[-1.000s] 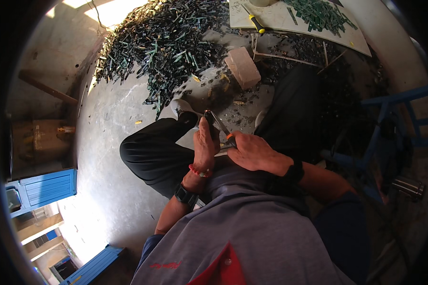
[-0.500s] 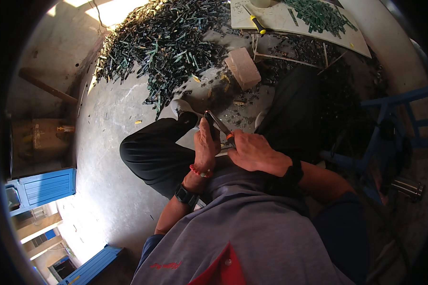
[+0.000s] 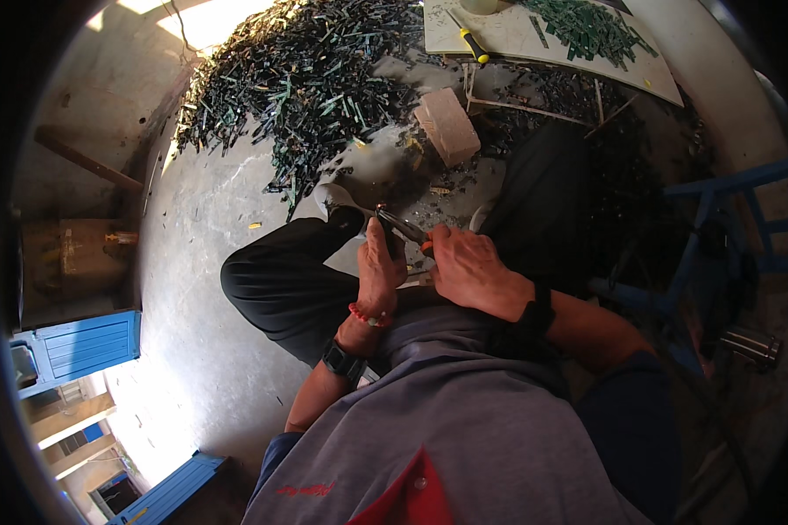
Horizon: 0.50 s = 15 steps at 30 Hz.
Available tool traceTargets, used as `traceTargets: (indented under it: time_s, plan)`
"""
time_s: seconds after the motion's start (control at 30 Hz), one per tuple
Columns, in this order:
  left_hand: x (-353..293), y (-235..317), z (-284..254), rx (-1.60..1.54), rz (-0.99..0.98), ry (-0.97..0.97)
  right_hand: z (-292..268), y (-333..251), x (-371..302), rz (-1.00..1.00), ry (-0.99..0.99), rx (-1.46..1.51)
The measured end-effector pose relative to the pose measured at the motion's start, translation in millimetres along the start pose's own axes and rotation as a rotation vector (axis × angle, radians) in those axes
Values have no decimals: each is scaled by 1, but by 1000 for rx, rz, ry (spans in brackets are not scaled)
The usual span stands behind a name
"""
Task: The person sits on the floor and uses pliers to trim small green decorative plant pieces. The person holds the plant in the left hand and uses the pliers in the right hand to cut off small sections, which fall onto the floor.
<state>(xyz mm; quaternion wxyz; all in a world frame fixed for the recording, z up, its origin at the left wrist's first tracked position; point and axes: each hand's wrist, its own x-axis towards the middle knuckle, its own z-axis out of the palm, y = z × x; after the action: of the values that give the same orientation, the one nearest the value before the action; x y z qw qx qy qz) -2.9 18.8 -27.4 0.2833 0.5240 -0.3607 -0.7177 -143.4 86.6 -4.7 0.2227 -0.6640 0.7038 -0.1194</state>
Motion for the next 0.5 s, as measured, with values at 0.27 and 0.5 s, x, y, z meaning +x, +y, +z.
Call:
traceTargets:
  time_s: [0.27,0.5]
  plan:
    - [-1,2,0,4,-10,-25,0,3,-4,29,-27,104]
    - [0,0,-2,-28,-9,-31,-1,3,-5,39,-31,116]
